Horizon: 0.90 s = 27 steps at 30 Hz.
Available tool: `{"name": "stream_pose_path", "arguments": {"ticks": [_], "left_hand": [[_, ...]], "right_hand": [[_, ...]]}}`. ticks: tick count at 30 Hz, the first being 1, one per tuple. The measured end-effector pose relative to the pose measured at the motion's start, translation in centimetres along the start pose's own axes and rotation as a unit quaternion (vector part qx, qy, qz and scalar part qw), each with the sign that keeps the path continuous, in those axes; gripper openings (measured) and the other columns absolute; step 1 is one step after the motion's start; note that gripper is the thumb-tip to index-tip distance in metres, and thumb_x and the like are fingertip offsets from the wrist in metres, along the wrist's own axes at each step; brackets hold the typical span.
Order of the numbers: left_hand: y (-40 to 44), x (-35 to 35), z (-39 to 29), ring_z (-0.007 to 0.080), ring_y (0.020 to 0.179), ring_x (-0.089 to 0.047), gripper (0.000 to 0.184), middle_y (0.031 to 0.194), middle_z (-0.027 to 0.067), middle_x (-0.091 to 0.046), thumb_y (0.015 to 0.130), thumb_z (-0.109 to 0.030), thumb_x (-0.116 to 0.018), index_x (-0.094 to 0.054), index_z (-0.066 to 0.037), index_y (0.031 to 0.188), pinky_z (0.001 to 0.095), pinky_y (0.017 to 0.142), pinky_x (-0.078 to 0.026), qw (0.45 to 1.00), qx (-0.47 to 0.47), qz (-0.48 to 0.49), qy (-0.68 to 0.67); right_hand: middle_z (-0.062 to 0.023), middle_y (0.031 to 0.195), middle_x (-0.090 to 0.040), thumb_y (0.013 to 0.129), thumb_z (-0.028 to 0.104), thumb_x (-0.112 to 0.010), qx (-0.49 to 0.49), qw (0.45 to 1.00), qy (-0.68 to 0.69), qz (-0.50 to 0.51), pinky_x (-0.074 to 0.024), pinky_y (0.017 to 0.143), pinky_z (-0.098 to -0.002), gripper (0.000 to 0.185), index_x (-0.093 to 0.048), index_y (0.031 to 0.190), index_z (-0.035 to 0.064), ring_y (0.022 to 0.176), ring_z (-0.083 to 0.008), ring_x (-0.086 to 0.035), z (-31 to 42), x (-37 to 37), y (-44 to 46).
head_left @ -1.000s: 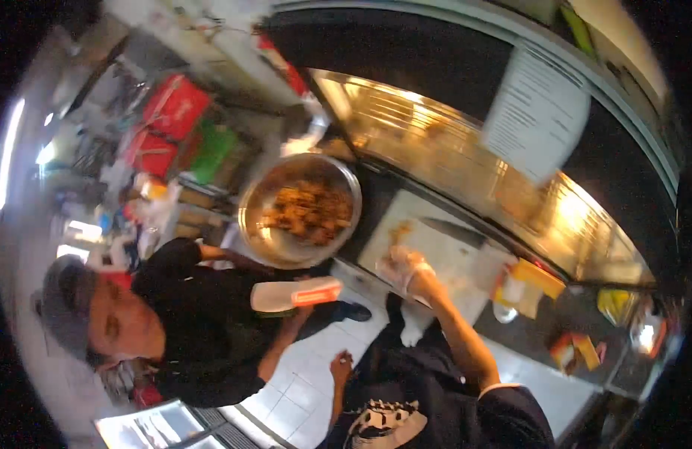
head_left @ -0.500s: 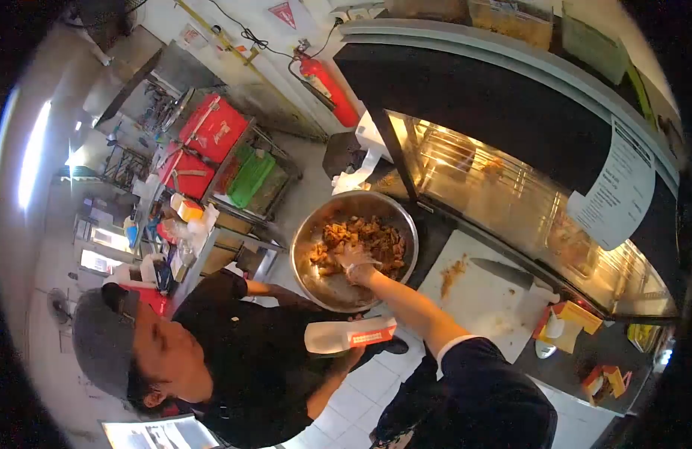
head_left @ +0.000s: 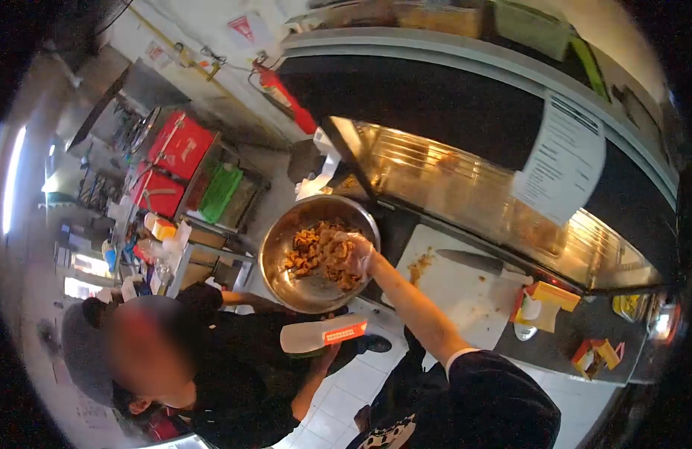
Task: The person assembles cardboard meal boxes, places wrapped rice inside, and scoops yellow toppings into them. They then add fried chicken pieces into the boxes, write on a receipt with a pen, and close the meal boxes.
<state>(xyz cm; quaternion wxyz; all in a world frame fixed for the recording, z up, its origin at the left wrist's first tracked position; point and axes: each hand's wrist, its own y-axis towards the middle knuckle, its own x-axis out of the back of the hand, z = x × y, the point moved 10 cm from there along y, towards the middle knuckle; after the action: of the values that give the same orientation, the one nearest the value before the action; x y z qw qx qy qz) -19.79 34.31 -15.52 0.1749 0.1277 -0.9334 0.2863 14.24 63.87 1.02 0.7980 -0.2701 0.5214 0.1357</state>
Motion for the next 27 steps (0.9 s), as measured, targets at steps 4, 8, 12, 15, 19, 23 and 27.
{"name": "stream_pose_path", "arguments": {"ticks": [4, 8, 12, 15, 19, 23, 27], "left_hand": [[3.0, 0.0, -4.7, 0.0257, 0.083, -0.069, 0.035, 0.105, 0.0155, -0.07, 0.096, -0.025, -0.057, -0.062, 0.0, 0.12, 0.0379, 0.073, -0.055, 0.999, -0.049, 0.009, -0.01], [5.9, -6.4, -6.7, 0.026, 0.083, -0.069, 0.035, 0.105, 0.0155, -0.07, 0.096, -0.024, -0.057, -0.062, 0.0, 0.121, 0.0381, 0.073, -0.055, 0.997, -0.035, 0.063, 0.01], [5.2, -11.3, -6.7, 0.0263, 0.084, -0.069, 0.035, 0.106, 0.0154, -0.07, 0.096, -0.024, -0.058, -0.061, 0.0, 0.121, 0.0384, 0.072, -0.055, 0.996, -0.024, 0.08, 0.023], [4.4, -12.1, -6.4, 0.0266, 0.084, -0.069, 0.035, 0.106, 0.0153, -0.07, 0.095, -0.023, -0.058, -0.061, -0.001, 0.122, 0.0385, 0.072, -0.055, 0.997, -0.018, 0.075, 0.029], [3.8, -11.3, -6.9, 0.0269, 0.084, -0.069, 0.035, 0.106, 0.0153, -0.069, 0.095, -0.023, -0.058, -0.06, -0.001, 0.122, 0.0388, 0.072, -0.055, 0.998, -0.02, 0.055, 0.029], [2.8, -10.5, -7.5, 0.0272, 0.084, -0.069, 0.035, 0.107, 0.0152, -0.069, 0.095, -0.022, -0.058, -0.06, -0.001, 0.122, 0.039, 0.072, -0.055, 0.998, -0.021, 0.041, 0.03], [1.5, -10.8, -7.2, 0.0275, 0.084, -0.069, 0.035, 0.107, 0.0151, -0.069, 0.095, -0.021, -0.058, -0.06, -0.001, 0.123, 0.0393, 0.072, -0.054, 0.998, -0.024, 0.042, 0.034]], "right_hand": [[-0.0194, 0.133, -0.057, 0.097, 0.026, -0.053, 0.061, 0.951, 0.191, 0.237, -0.0518, 0.097, -0.05, 0.042, -0.052, 0.133, 0.0052, 0.116, -0.0322, -0.06, 0.5, 0.5, -0.9], [-0.0197, 0.135, -0.056, 0.093, 0.032, -0.059, 0.377, 0.914, -0.12, 0.092, -0.0509, 0.099, -0.045, 0.057, -0.044, 0.142, 0.005, 0.117, -0.0347, -0.059, 5.9, 4.7, -16.3], [-0.0157, 0.124, -0.06, 0.089, 0.035, -0.065, 0.245, 0.962, 0.107, 0.056, -0.0519, 0.095, -0.047, 0.061, -0.046, 0.139, 0.0064, 0.11, -0.0312, -0.061, 6.6, 7.1, -35.4], [-0.0182, 0.129, -0.056, 0.087, 0.032, -0.071, 0.282, 0.956, 0.046, -0.062, -0.0594, 0.071, -0.0383, 0.063, -0.045, 0.138, 0.0074, 0.1, -0.0364, -0.067, 5.0, 16.0, -49.3], [-0.0163, 0.113, -0.064, 0.084, 0.028, -0.078, 0.177, 0.878, -0.164, -0.412, -0.0575, 0.067, -0.0336, 0.058, -0.052, 0.131, 0.0063, 0.088, -0.0243, -0.069, 4.9, 26.0, -62.3], [-0.0122, 0.099, -0.069, 0.084, 0.033, -0.077, 0.36, 0.751, -0.257, -0.49, -0.0559, 0.08, -0.0356, 0.051, -0.061, 0.119, -0.0004, 0.091, -0.0227, -0.067, 8.5, 28.1, -64.1], [-0.018, 0.134, -0.059, 0.088, 0.026, -0.073, 0.149, 0.574, -0.401, -0.698, -0.0446, 0.105, -0.0391, 0.053, -0.056, 0.133, 0.005, 0.125, -0.0299, -0.055, 5.6, 19.2, -76.8]]}}
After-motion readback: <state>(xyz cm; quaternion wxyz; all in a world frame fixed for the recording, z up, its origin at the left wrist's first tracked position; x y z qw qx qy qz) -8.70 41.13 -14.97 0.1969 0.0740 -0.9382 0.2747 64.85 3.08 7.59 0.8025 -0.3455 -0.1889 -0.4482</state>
